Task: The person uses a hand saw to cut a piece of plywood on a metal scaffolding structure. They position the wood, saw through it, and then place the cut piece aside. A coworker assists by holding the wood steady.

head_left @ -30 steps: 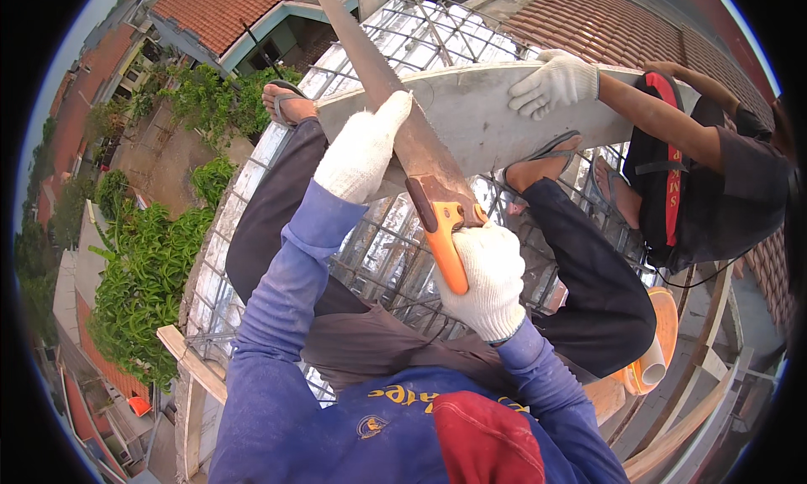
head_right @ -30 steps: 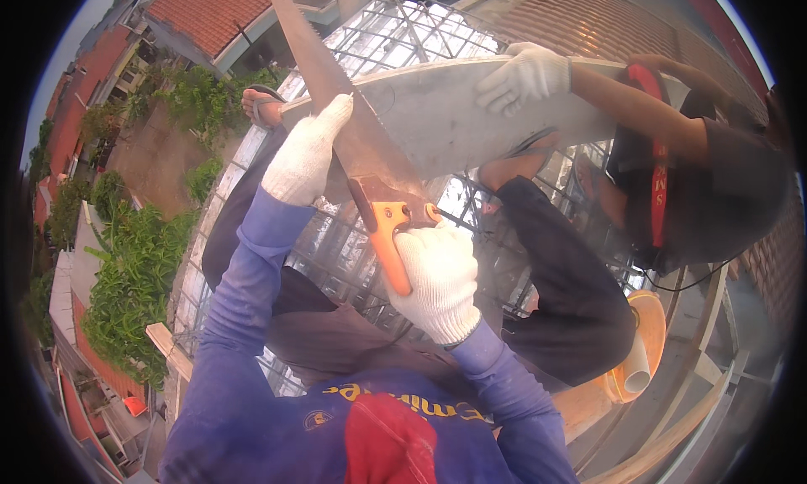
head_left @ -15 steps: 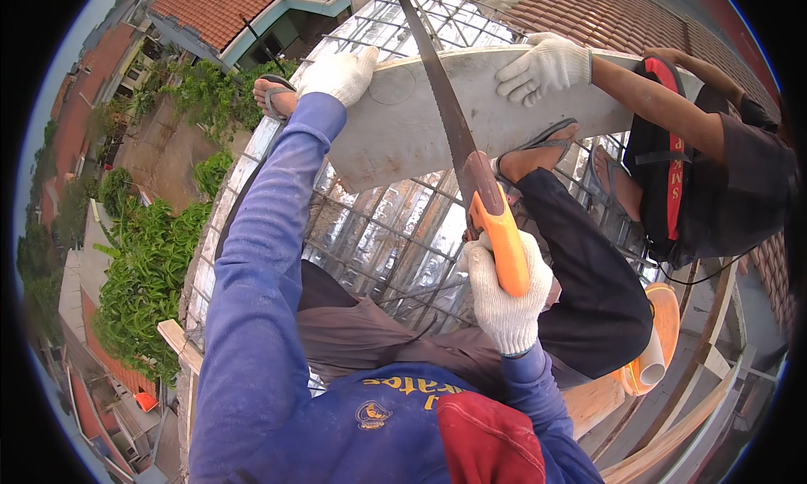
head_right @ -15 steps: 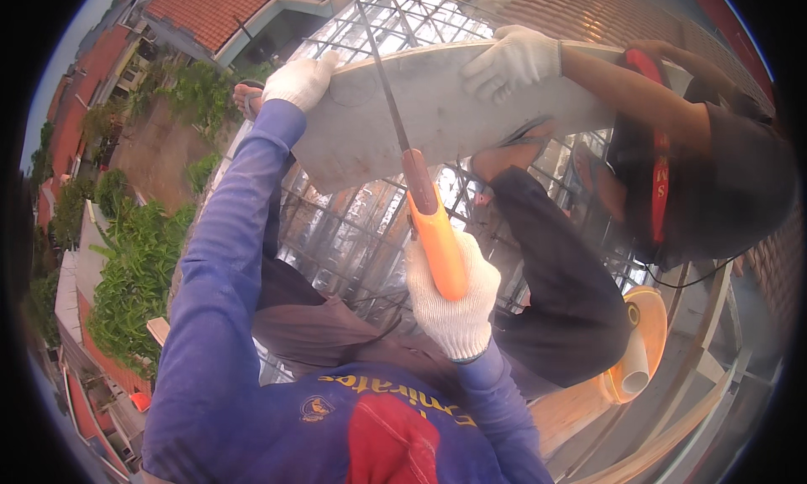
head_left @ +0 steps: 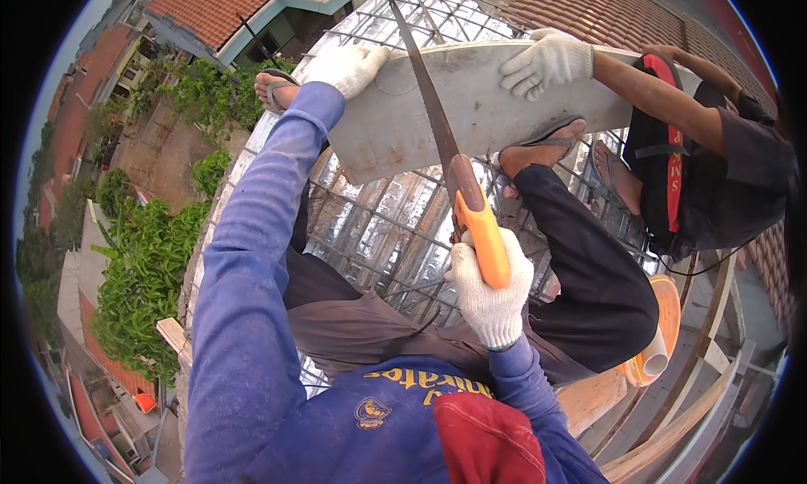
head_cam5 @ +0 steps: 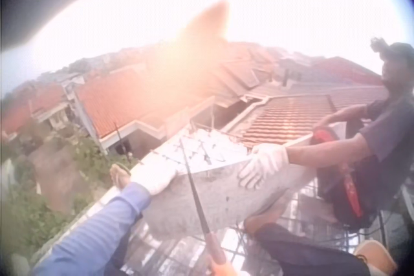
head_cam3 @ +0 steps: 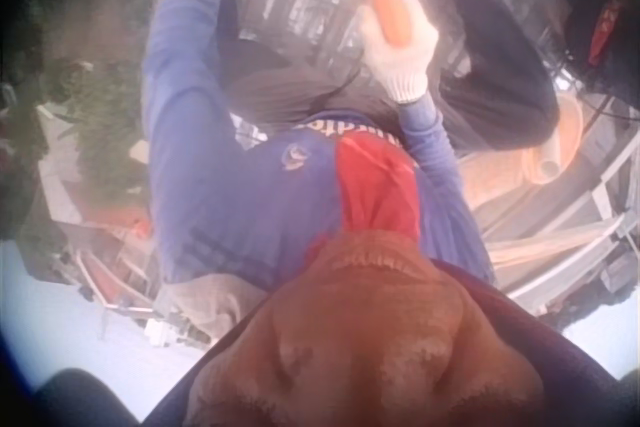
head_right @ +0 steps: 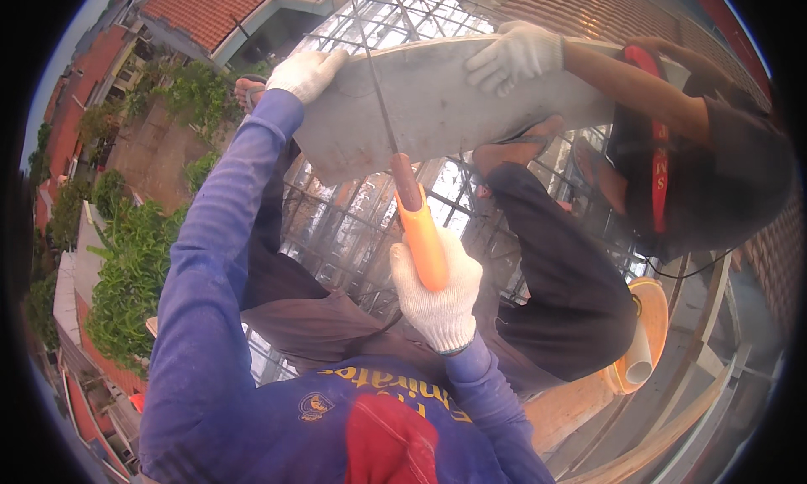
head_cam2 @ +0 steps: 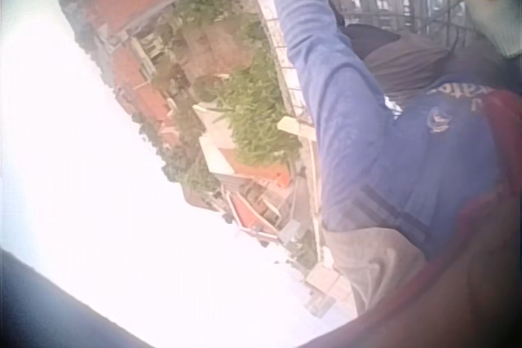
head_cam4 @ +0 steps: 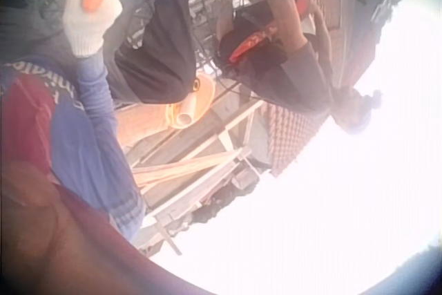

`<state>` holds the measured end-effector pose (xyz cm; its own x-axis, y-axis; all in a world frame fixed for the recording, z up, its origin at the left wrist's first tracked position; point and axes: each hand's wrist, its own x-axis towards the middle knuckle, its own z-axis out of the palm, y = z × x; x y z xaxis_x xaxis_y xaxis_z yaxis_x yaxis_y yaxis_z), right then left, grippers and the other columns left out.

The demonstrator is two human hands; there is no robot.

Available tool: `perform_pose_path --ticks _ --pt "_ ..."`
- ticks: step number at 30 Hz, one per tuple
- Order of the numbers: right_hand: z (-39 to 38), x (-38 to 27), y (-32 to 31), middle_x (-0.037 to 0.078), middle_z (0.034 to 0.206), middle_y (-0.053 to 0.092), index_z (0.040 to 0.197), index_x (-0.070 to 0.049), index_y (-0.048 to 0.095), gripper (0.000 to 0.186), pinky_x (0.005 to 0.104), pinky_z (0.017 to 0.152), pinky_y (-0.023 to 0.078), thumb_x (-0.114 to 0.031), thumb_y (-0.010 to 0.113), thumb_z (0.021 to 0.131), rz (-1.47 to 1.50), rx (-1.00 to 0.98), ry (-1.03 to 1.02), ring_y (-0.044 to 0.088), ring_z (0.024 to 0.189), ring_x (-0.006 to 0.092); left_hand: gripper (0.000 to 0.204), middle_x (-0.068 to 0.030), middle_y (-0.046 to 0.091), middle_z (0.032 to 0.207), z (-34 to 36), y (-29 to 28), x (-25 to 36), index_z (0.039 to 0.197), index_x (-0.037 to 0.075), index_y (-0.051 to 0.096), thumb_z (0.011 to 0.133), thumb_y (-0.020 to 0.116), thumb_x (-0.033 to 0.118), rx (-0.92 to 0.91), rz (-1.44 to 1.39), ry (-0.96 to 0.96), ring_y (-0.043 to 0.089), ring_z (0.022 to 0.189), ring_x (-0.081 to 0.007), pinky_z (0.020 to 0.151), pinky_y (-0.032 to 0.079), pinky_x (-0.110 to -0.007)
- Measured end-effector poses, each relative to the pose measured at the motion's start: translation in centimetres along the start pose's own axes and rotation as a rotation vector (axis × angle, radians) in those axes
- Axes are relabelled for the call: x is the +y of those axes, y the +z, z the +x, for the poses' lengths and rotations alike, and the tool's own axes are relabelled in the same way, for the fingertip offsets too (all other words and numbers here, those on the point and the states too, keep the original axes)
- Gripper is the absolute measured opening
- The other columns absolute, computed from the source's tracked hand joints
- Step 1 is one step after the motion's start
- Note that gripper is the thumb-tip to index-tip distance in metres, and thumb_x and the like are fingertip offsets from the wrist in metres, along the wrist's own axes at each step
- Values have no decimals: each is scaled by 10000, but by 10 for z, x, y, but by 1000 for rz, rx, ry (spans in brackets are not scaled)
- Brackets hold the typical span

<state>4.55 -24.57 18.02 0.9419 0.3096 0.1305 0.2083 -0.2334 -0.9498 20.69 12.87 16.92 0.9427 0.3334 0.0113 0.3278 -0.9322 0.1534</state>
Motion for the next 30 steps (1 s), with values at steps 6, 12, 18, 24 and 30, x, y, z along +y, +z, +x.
perform_pose_path --ticks 6,12,18,24,30 --pt "-2 3 4 90 876 742 1118 35 689 204 276 649 591 -14 768 936 -1 6 -29 747 687 134 689 -222 739 1341 6 10 -7 1327 98 753 1072 349 595 2 48 -16 688 1259 -411 1092 502 -523" --pt "14 -11 -14 84 869 735 1064 26 713 198 300 701 584 -9 796 888 -46 44 -105 729 717 161 738 -202 754 1331 -1 -3 18 1317 106 782 1087 328 641 -22 14 -178 702 1267 -376 1088 524 -510" --pt "13 -20 -22 73 807 736 1063 6 729 233 293 692 569 -20 817 848 -179 4 -166 715 681 142 811 -187 785 1249 -2 -5 14 1269 108 811 1064 331 729 -14 16 -164 736 1207 -366 1060 548 -487" --pt "12 -14 -34 114 806 737 1059 -2 732 259 309 691 570 -44 831 824 -230 -37 -191 733 664 217 816 -170 794 1231 -3 -8 18 1265 135 820 1050 352 768 -25 53 -153 746 1197 -339 1050 555 -474" --pt "13 -12 -47 133 831 740 1066 -12 740 280 343 674 568 -75 848 816 -332 -98 -285 741 676 303 785 -148 799 1230 -3 -9 18 1275 157 818 1031 398 772 -38 64 -183 753 1190 -317 1049 559 -455"
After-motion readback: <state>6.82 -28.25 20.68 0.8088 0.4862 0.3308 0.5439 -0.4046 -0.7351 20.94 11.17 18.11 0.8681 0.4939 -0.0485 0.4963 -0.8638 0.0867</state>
